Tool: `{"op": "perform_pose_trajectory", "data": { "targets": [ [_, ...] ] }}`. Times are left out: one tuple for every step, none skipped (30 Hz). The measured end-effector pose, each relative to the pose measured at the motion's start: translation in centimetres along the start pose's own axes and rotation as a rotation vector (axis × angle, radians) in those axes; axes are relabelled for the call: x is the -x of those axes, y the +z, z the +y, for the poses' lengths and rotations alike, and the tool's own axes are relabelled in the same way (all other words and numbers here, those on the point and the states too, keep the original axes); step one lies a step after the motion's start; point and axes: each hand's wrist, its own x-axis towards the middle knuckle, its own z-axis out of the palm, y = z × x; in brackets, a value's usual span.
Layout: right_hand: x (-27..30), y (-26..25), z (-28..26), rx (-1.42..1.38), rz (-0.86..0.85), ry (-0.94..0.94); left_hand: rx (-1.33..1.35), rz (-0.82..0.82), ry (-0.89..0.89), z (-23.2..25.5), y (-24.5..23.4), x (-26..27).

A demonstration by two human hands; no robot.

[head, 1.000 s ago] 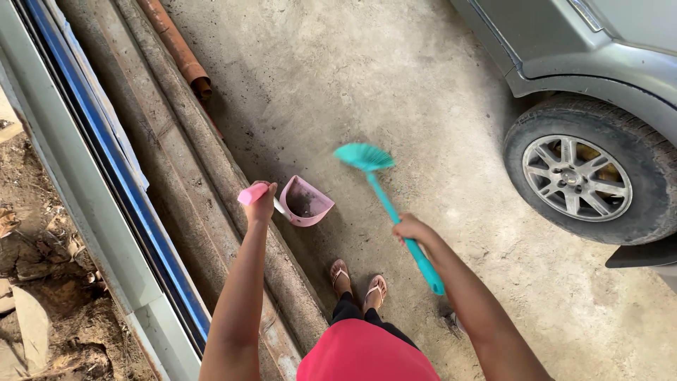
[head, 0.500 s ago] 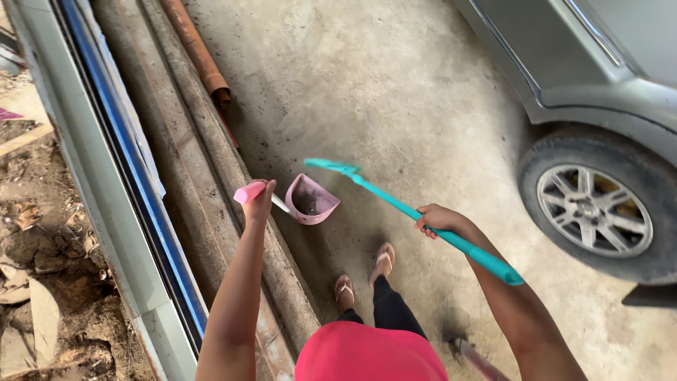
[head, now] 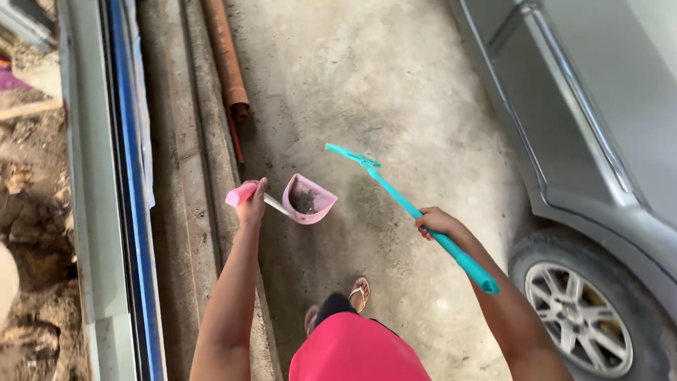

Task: The recorder is sweeping dirt from a concrete floor into a handheld dustpan.

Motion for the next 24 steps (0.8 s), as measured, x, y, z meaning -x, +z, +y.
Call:
{"op": "perform_pose_trajectory", "data": {
  "targets": [
    [-0.3, -0.6, -1.2, 0.017, -0.014, 0.004, 0.000, 0.021, -0.008, 0.4, 0.3, 0.1],
    [-0.8, -1.1, -2.5, -0.036, -0.035, 0.018, -0.037, 0.039, -0.004, 0.9, 0.6, -0.1],
    [-1.3, -1.6, -3.8, -0.089, -0.056, 0.034, -0.075, 0.057, 0.000, 1.5, 0.9, -0.3],
    [-1.2, -1.6, -5.3, -0.079, -0.064, 0.036, -0.075, 0.069, -0.004, 1.9, 1.1, -0.7],
    [-1.1, -1.6, -6.8, -0.067, -0.064, 0.033, -0.068, 0.078, -0.025, 2.4, 1.2, -1.2],
    [-1.0, -1.7, -8.5, -0.056, -0.060, 0.026, -0.059, 0.084, -0.040, 3.0, 1.6, -2.0],
    [-1.8, -1.9, -9.6, -0.049, -0.065, 0.023, -0.058, 0.093, -0.040, 3.2, 1.8, -2.8],
    [-2.6, -2.0, -10.8, -0.048, -0.082, 0.001, -0.097, 0.124, -0.079, 3.5, 2.0, -3.8],
    [-3.5, -2.0, -12.0, -0.048, -0.099, -0.021, -0.137, 0.155, -0.119, 3.8, 2.1, -4.8],
    [-4.4, -2.0, -13.4, -0.044, -0.101, -0.022, -0.136, 0.159, -0.119, 3.3, 2.3, -6.3],
    [-5.4, -2.0, -14.8, -0.055, -0.105, -0.019, -0.072, 0.140, -0.120, 2.9, 2.5, -7.9],
    [-6.5, -2.1, -16.4, -0.064, -0.107, -0.016, -0.008, 0.121, -0.121, 2.4, 2.7, -9.7],
    [-8.0, -2.3, -17.4, -0.060, -0.108, -0.017, -0.006, 0.125, -0.120, 3.2, 3.3, -10.7],
    [-9.6, -2.2, -18.8, -0.044, -0.098, -0.023, -0.067, 0.154, -0.128, 4.3, 3.2, -11.8],
    [-11.2, -2.0, -20.2, -0.029, -0.088, -0.028, -0.129, 0.182, -0.136, 5.4, 3.1, -12.9],
    [-12.2, -1.8, -21.7, -0.023, -0.096, -0.024, -0.131, 0.191, -0.143, 5.2, 3.1, -14.1],
    [-13.3, -1.6, -23.2, -0.017, -0.071, -0.030, -0.105, 0.183, -0.125, 4.9, 3.2, -15.3],
    [-14.5, -1.5, -25.2, -0.010, -0.046, -0.044, -0.076, 0.177, -0.102, 4.9, 3.3, -17.0],
    [-15.4, -0.9, -26.9, -0.004, -0.054, -0.047, -0.077, 0.187, -0.101, 5.4, 3.3, -18.3],
    [-16.2, -0.4, -28.4, -0.031, -0.029, -0.061, -0.096, 0.184, -0.092, 5.8, 3.3, -19.3],
    [-17.0, 0.2, -29.8, -0.058, -0.004, -0.076, -0.115, 0.180, -0.082, 6.1, 3.3, -20.3],
    [-18.7, 0.5, -30.3, -0.048, -0.014, -0.072, -0.116, 0.193, -0.089, 6.1, 3.4, -21.2],
    [-20.4, 0.9, -30.7, 0.026, 0.009, -0.124, -0.102, 0.182, -0.057, 6.2, 3.5, -22.0],
    [-22.1, 1.5, -31.1, 0.102, 0.030, -0.174, -0.090, 0.172, -0.026, 6.1, 3.5, -22.6]
  ]
}}
